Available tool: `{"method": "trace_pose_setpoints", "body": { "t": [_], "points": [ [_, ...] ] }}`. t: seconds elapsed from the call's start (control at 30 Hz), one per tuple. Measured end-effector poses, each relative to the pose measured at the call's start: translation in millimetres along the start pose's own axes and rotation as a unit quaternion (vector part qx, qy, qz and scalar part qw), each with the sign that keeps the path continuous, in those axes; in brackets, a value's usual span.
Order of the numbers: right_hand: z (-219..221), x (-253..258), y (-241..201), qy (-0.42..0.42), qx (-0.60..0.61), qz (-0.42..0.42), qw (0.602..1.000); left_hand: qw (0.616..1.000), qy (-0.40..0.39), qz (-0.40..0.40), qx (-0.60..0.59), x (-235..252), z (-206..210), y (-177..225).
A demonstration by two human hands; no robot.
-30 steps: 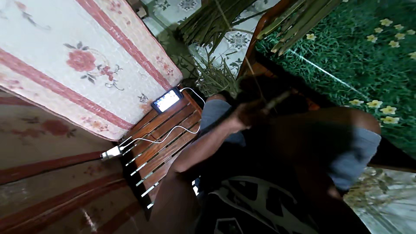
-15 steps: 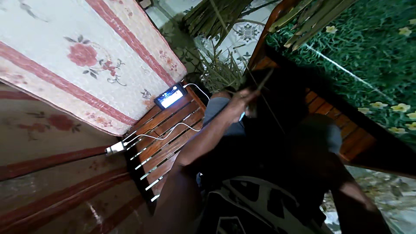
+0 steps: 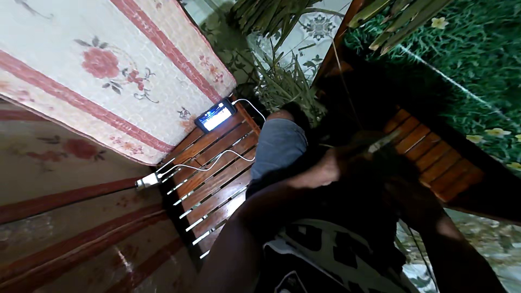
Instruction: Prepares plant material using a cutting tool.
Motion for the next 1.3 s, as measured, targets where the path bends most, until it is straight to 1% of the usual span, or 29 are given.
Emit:
{"method": "trace_pose_setpoints", "body": {
  "t": [0.07, 0.17, 0.27, 0.37, 0.43, 0.53, 0.6, 0.67, 0.73, 0.8, 0.9, 1.0, 1.07, 1.17, 1.2, 1.3],
  "points": [
    [-1, 1, -10, 0.005, -0.062, -0.025, 0.998, 0.999, 0.036, -0.021, -0.021, 7, -17, 5],
    [-3, -5, -19, -0.003, -0.104, -0.046, 0.994, 0.991, 0.090, -0.006, -0.098, 19, -47, 10],
    [-5, -13, -14, -0.006, -0.107, -0.021, 0.994, 0.984, 0.112, 0.020, -0.135, 27, -68, 16],
    [-7, -16, -1, -0.025, -0.036, -0.004, 0.999, 0.984, 0.120, 0.020, -0.130, 27, -67, 17],
    [-5, -12, 5, -0.038, 0.018, 0.007, 0.999, 0.989, 0.107, 0.005, -0.102, 24, -57, 16],
    [3, -9, -2, -0.030, 0.046, 0.031, 0.998, 0.998, 0.030, -0.015, -0.044, 10, -25, 8],
    [8, -5, -9, -0.017, 0.039, 0.022, 0.999, 0.999, -0.007, -0.013, -0.049, 2, -11, 5],
    [9, -3, -10, -0.004, 0.009, -0.001, 1.000, 0.998, 0.005, -0.013, -0.065, 4, -15, 5],
    [5, -4, -8, 0.005, -0.022, -0.006, 1.000, 0.995, 0.038, -0.020, -0.089, 10, -29, 4],
    [3, -8, -4, 0.005, -0.038, 0.021, 0.999, 0.992, 0.064, -0.011, -0.113, 16, -45, 10],
    [-1, -14, 5, 0.005, -0.052, 0.064, 0.997, 0.988, 0.099, 0.005, -0.118, 25, -66, 16],
    [-11, -16, 18, -0.004, -0.094, 0.055, 0.994, 0.986, 0.114, 0.021, -0.121, 32, -77, 21],
    [-17, -16, 30, -0.002, -0.078, 0.044, 0.996, 0.987, 0.110, 0.027, -0.117, 35, -81, 23],
    [-30, -22, 43, -0.018, -0.072, -0.017, 0.997, 0.985, 0.115, 0.037, -0.120, 37, -85, 28],
    [-35, -23, 49, -0.025, -0.070, -0.024, 0.997, 0.984, 0.123, 0.037, -0.126, 37, -86, 31],
    [-51, -24, 71, -0.022, -0.043, 0.016, 0.999, 0.977, 0.141, 0.042, -0.157, 42, -97, 35]
  ]
}}
Point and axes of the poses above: each hand's wrist, its own x-axis towards the middle knuckle, its own z-axis out of the palm, y = z × x, the point moved 6 cm from there along x, towards the middle knuckle, and after that the axes turned 13 degrees about z, right-handed, at the moved point
